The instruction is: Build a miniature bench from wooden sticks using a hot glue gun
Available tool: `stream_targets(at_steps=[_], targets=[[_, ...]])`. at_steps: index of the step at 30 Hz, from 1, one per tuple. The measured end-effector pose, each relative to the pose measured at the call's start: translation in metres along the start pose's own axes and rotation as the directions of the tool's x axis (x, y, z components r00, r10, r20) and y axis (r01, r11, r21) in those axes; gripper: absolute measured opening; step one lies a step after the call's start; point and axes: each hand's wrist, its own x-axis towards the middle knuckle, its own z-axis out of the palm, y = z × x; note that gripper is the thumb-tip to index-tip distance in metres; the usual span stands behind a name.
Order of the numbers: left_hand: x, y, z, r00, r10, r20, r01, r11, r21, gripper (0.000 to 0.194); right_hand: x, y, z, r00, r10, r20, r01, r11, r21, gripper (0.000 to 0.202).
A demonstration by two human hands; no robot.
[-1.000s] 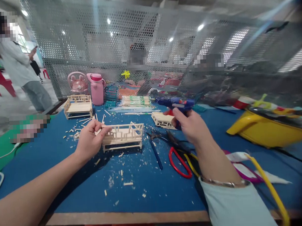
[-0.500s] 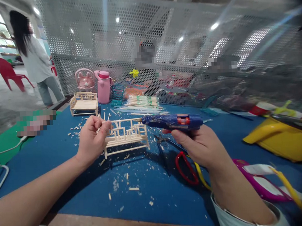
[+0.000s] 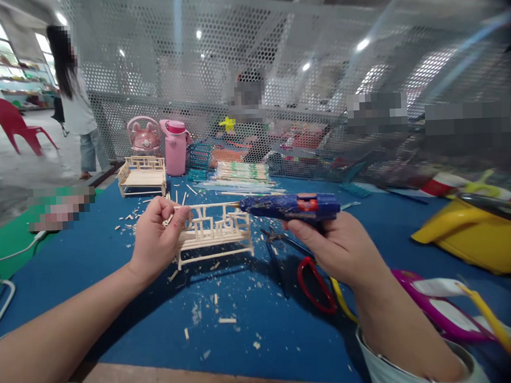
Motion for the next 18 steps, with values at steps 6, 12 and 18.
stream_targets(at_steps=[6,12,18], targets=[[-0.0001,-0.0005,-0.0008,1.0,0.015,0.009,-0.015,1.0,0.021,0.031,0.0003,0.0034,0.0033,1.0,-0.016,-0.009,0.016,1.0,-0.003,0.027],[-0.0002,-0.0028,-0.0014,0.999,0.031,0.014,-0.031,0.999,0.04,0.032,0.0005,0.0044,0.0028,1.0,-0.015,0.002,0.015,1.0,-0.015,0.028],[0.0002,-0.0035,-0.0014,1.0,0.023,0.02,-0.024,1.0,0.02,0.031,-0.0006,0.0037,-0.0041,1.0,0.015,0.002,-0.015,1.0,-0.006,0.019]])
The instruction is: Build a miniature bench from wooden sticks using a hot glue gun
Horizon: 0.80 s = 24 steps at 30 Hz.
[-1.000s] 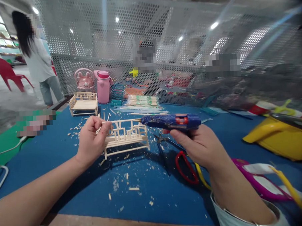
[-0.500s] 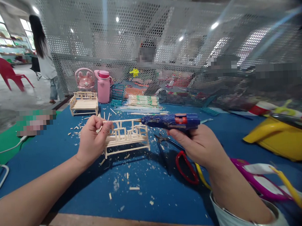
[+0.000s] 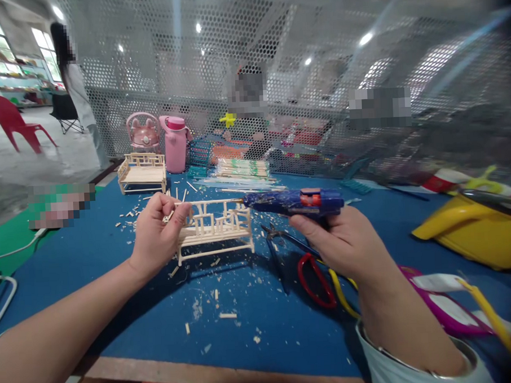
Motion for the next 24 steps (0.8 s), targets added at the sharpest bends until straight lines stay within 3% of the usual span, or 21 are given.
stream_targets(at_steps=[11,24], targets=[[0.0015,-0.0018,-0.0004,1.0,0.009,-0.003,-0.009,1.0,-0.007,0.031,-0.0029,0.0082,-0.0008,0.987,-0.083,0.135,0.089,0.995,-0.036,0.023],[0.0016,-0.0032,-0.0001,1.0,0.021,-0.006,-0.021,0.999,-0.027,0.031,-0.003,0.0078,-0.0007,0.984,-0.144,0.104,0.153,0.984,-0.091,0.023]])
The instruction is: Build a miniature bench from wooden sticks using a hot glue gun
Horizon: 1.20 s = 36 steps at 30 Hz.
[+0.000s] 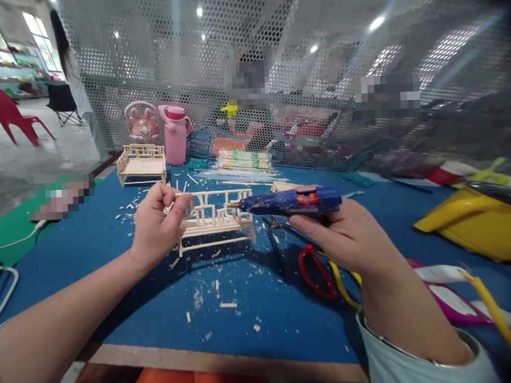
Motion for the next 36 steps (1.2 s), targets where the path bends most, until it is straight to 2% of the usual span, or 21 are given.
stream_targets(at_steps=[10,14,18,20,26,29,36], targets=[[0.0,0.002,0.0,1.0,0.01,0.004,-0.01,1.0,0.004,0.031,0.0,-0.001,-0.001,1.0,-0.002,-0.012,0.002,1.0,-0.02,0.019],[0.0,0.001,-0.001,1.0,0.001,0.007,-0.001,1.0,-0.005,0.031,0.0,0.0,-0.004,0.998,0.017,-0.064,-0.018,1.0,-0.017,0.02],[0.001,0.002,0.0,1.0,-0.007,0.011,0.008,1.0,-0.021,0.031,-0.002,0.001,0.0,0.97,0.157,-0.186,-0.131,0.981,0.143,0.028],[0.001,0.003,0.001,1.0,-0.014,0.008,0.014,0.999,-0.044,0.031,-0.002,-0.001,0.006,0.965,0.187,-0.185,-0.142,0.962,0.232,0.028],[-0.001,0.007,0.004,1.0,-0.014,0.008,0.015,0.994,-0.111,0.03,0.002,-0.007,0.019,0.982,0.083,-0.168,-0.058,0.987,0.149,0.024],[-0.002,0.008,0.004,1.0,-0.009,0.008,0.009,0.994,-0.111,0.03,0.002,-0.006,0.02,0.984,0.077,-0.159,-0.055,0.989,0.138,0.027],[-0.001,0.006,0.003,1.0,-0.016,0.008,0.016,0.996,-0.089,0.031,0.003,-0.009,0.018,0.988,0.066,-0.136,-0.046,0.988,0.146,0.018]])
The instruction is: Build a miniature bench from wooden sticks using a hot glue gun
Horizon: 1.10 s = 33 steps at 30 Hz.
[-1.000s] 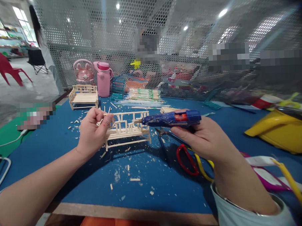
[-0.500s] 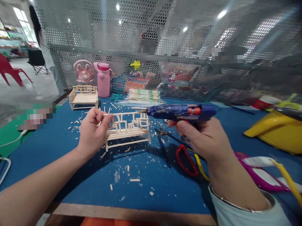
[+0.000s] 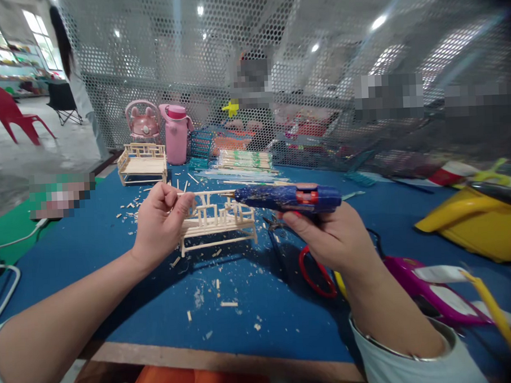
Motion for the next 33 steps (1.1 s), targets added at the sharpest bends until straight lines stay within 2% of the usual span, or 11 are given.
stream_targets(at_steps=[13,18,26,33], targets=[[0.0,0.0,-0.001,1.0,0.012,0.006,-0.012,1.0,0.024,0.031,0.001,-0.001,0.0,0.999,-0.032,0.005,0.032,0.997,-0.064,0.023],[0.0,0.0,-0.001,1.0,0.017,0.006,-0.018,1.0,0.026,0.031,0.0,0.0,0.001,1.0,-0.008,-0.022,0.007,0.998,-0.058,0.025],[0.0,0.0,0.0,1.0,0.026,0.002,-0.026,1.0,0.014,0.033,-0.001,-0.002,-0.003,0.997,0.009,-0.077,-0.009,1.0,-0.003,0.016],[-0.001,-0.002,-0.001,1.0,0.026,0.006,-0.027,0.999,0.041,0.033,0.001,0.0,-0.011,0.996,-0.05,0.073,0.052,0.998,-0.028,0.016]])
